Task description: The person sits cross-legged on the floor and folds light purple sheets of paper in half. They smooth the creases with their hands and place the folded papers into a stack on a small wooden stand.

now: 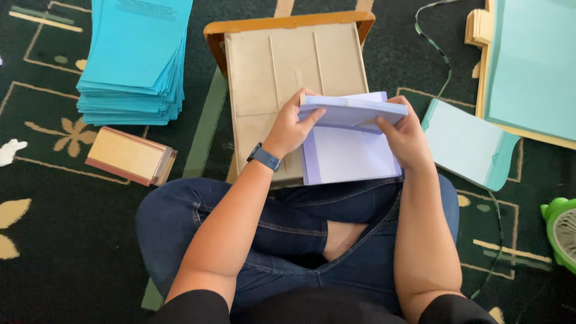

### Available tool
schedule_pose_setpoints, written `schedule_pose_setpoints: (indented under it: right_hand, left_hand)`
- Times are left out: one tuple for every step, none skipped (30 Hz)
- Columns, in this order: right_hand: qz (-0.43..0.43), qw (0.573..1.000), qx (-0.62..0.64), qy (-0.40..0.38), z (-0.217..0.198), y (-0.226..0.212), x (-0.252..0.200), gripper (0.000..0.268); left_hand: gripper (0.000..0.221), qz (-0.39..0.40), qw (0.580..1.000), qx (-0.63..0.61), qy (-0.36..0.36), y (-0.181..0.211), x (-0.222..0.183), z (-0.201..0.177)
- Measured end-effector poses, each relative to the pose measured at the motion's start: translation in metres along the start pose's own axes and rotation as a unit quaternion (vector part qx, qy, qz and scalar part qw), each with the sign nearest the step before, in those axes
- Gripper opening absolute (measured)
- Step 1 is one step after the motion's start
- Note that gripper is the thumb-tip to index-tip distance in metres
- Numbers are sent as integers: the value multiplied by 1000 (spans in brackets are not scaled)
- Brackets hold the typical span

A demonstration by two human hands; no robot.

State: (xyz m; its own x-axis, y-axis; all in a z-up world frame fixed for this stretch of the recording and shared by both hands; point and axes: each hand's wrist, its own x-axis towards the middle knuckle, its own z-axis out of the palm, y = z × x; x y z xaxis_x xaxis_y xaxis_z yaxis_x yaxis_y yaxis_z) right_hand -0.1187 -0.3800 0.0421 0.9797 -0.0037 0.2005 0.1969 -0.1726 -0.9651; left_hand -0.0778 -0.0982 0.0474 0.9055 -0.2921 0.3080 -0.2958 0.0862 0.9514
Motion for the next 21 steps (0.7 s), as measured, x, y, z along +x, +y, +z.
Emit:
schedule_pose_setpoints:
  right_hand:
    - [-2, 1000, -1, 0, 1, -8, -1, 20]
    - [5, 1000, -8, 0, 2, -15, -1, 21]
    - [13, 1000, -14, 2, 3, -22, -3, 23]
    - [11, 1000, -14, 2, 8, -48, -5, 23]
    - [-57, 991, -116, 30, 12, -74, -6, 38]
    - [-125, 967, -216, 58, 17, -100, -7, 54]
    - [-125, 967, -216, 57, 22, -114, -12, 54]
    - [-172, 914, -365, 45, 27, -127, -17, 54]
    - [-212, 837, -504, 31, 32, -139, -24, 56]
    - [-211, 837, -504, 30, 39, -143, -28, 56]
    - [-206, 830, -519, 8, 44, -147, -32, 46]
    - [-201, 822, -533, -15, 49, -151, -36, 37]
    - [-200, 822, -534, -13, 41, -137, -33, 37]
    - [-208, 856, -472, -27, 32, -124, -31, 30]
    - [-217, 887, -407, -42, 24, -111, -28, 26]
    - [-217, 887, -406, -42, 23, -102, -29, 26]
    - [-167, 937, -307, 1, 21, -93, -30, 22]
    - [-115, 972, -202, 44, 19, -84, -30, 21]
    - [-116, 972, -202, 45, 18, -58, -26, 21]
    - [-103, 990, -79, 61, 17, -32, -21, 27]
    - [-86, 992, 45, 75, 16, -6, -18, 33]
  left_hand:
    - [11, 2, 1000, 0, 0, -2, 1, 0]
    - [10, 8, 1000, 5, 1, -3, 2, 0]
    - [10, 14, 1000, 10, 1, -5, 2, 0]
    - [10, 15, 1000, 10, 1, 0, 0, 3]
    - [11, 28, 999, 22, 3, 4, 0, 5]
    - [13, 40, 999, 33, 6, 9, 0, 7]
    - [13, 40, 999, 34, 7, 21, 1, 11]
    - [17, 77, 994, 73, 0, 32, 1, 15]
    - [21, 112, 987, 111, -8, 43, 0, 19]
    - [21, 111, 988, 111, -9, 55, -2, 24]
    - [24, 172, 973, 150, -23, 68, -3, 29]
    - [28, 233, 953, 188, -37, 80, -3, 34]
    - [28, 233, 953, 187, -39, 90, -5, 35]
    - [24, 267, 930, 250, -28, 101, -7, 35]
    - [20, 299, 901, 313, -15, 112, -10, 35]
    - [20, 299, 901, 313, -15, 114, -9, 36]
    - [36, 319, 892, 313, 74, 116, -8, 37]
    - [59, 336, 875, 309, 162, 118, -7, 38]
    - [59, 337, 874, 309, 162, 107, -6, 37]
    - [77, 267, 932, 207, 130, 96, -6, 37]
    - [94, 190, 972, 101, 96, 85, -6, 37]
